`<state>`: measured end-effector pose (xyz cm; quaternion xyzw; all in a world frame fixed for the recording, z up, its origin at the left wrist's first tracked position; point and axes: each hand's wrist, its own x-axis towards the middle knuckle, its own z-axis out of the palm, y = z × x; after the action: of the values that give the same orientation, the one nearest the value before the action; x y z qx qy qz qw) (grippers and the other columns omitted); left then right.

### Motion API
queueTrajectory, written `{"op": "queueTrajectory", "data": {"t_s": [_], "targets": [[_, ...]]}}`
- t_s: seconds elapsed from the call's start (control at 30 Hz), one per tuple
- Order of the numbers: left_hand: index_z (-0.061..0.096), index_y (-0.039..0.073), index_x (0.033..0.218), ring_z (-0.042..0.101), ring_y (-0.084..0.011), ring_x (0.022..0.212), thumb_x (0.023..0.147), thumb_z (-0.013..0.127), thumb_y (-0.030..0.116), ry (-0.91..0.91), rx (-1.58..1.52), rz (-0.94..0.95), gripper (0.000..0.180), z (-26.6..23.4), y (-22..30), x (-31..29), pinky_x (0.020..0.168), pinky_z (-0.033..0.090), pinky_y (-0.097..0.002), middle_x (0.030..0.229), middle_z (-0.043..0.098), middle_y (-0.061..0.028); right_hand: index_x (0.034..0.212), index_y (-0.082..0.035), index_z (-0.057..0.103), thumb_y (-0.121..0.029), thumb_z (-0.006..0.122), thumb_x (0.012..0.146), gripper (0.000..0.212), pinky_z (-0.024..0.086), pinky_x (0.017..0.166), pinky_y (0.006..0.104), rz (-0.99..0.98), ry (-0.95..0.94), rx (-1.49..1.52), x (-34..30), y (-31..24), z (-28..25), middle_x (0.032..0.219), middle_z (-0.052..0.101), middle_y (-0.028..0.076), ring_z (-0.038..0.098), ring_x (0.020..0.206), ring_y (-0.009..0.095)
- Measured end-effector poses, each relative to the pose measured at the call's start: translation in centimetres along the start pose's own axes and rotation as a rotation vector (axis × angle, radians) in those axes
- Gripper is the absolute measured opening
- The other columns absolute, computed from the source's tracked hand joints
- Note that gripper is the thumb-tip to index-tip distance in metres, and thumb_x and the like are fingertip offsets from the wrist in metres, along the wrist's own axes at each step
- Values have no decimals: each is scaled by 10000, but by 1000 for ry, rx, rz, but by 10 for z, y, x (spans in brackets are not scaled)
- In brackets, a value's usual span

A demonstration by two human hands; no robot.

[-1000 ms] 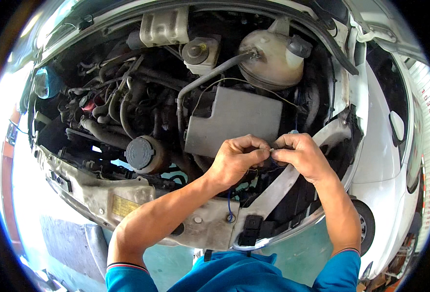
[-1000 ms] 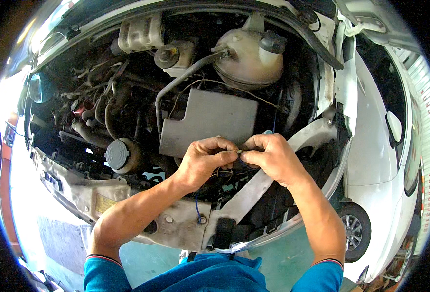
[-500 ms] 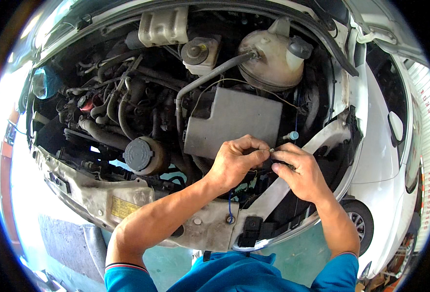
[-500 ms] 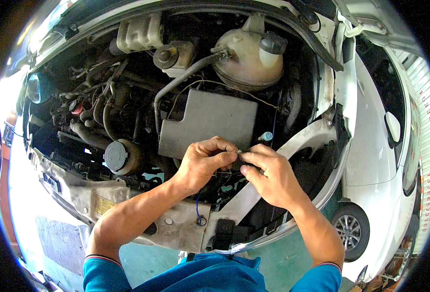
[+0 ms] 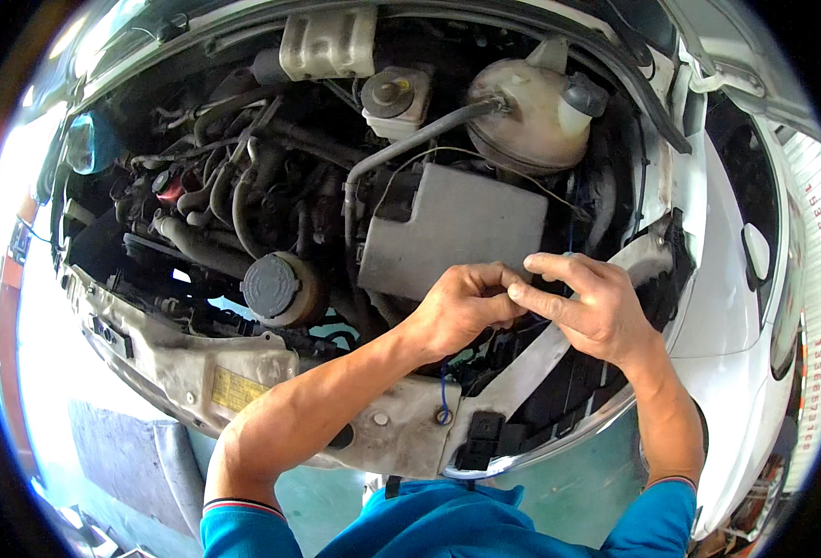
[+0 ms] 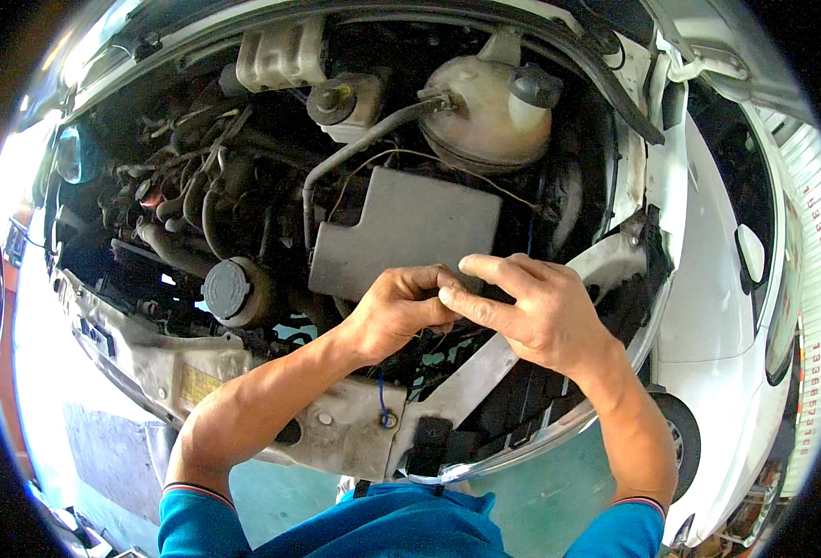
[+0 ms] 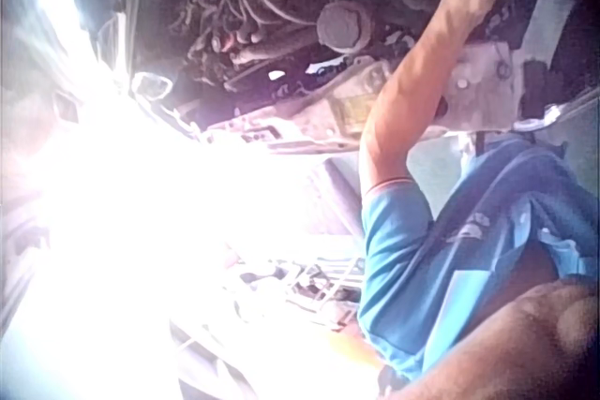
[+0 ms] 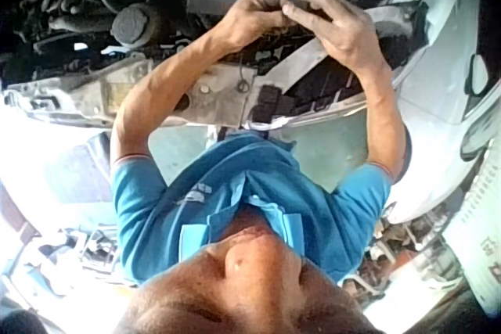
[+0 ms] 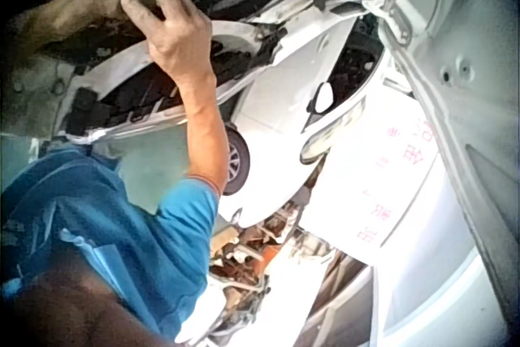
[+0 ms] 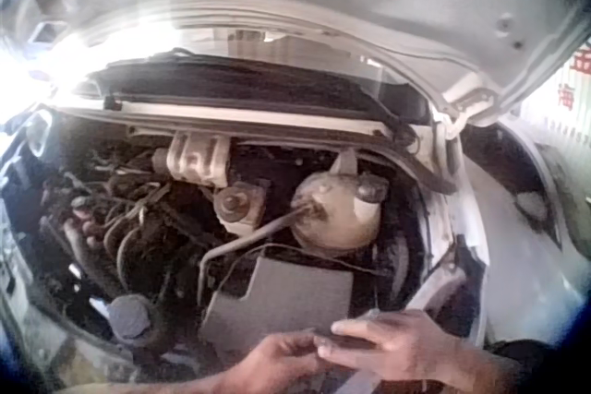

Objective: The person works under the open hood of a white car, manipulating a yellow wire and a blue wire near the engine bay. They repeatedly twist and adjust the wire ends by hand, then tuck the wires back into the engine compartment.

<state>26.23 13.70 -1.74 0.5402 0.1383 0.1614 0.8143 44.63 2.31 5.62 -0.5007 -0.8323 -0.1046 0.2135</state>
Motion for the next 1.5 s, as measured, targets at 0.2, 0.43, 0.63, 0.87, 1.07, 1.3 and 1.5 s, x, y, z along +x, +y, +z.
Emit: {"op": "queueTrajectory", "data": {"t_s": [0.2,0.43,0.63,0.87,1.07,1.3,1.5], "targets": [[700,8,1032,573,-87,787,948,701,81,-36,6,-8,111,-1,-1,2,718,481,-262,888,659,-10,1042,-71,759,-105,741,756,289,585,660,329,-120,-116,0,21,5,-18,1033,705,48,696,842,211],[721,-15,1058,586,-92,771,958,711,122,-84,55,-32,170,0,0,4,703,494,-259,883,678,-23,903,-39,729,-97,745,742,172,553,596,314,-188,-98,42,25,9,-20,835,677,30,674,752,194],[727,-9,1053,575,-93,759,959,716,129,-84,80,-78,167,1,7,2,699,489,-257,869,670,-10,736,-72,617,-128,744,753,140,499,538,335,-187,-186,-36,27,5,-26,699,548,25,610,650,197],[721,-10,1043,571,-80,770,961,712,143,-34,275,-86,173,2,12,1,699,486,-261,870,680,-15,737,-69,624,-162,686,851,160,486,524,349,212,-176,193,10,-1,-7,681,590,48,588,566,227],[709,-21,1059,579,-89,786,944,724,154,56,368,78,210,7,7,-3,735,510,-270,877,684,-29,911,7,693,-256,652,956,270,499,549,281,1234,-449,980,19,-3,-19,741,660,60,648,609,150],[702,-19,1031,563,-79,791,981,706,186,-70,294,-49,211,6,14,-2,715,492,-269,868,662,-13,1180,-56,718,-30,741,809,373,588,687,356,78,-163,209,16,5,-33,1001,704,96,688,816,257],[704,-25,1041,562,-86,791,981,702,172,-80,271,-35,206,5,10,-1,721,498,-275,851,657,-18,997,-59,742,-39,777,723,277,574,628,330,-113,-156,100,17,4,-23,948,703,52,682,786,232]]}}
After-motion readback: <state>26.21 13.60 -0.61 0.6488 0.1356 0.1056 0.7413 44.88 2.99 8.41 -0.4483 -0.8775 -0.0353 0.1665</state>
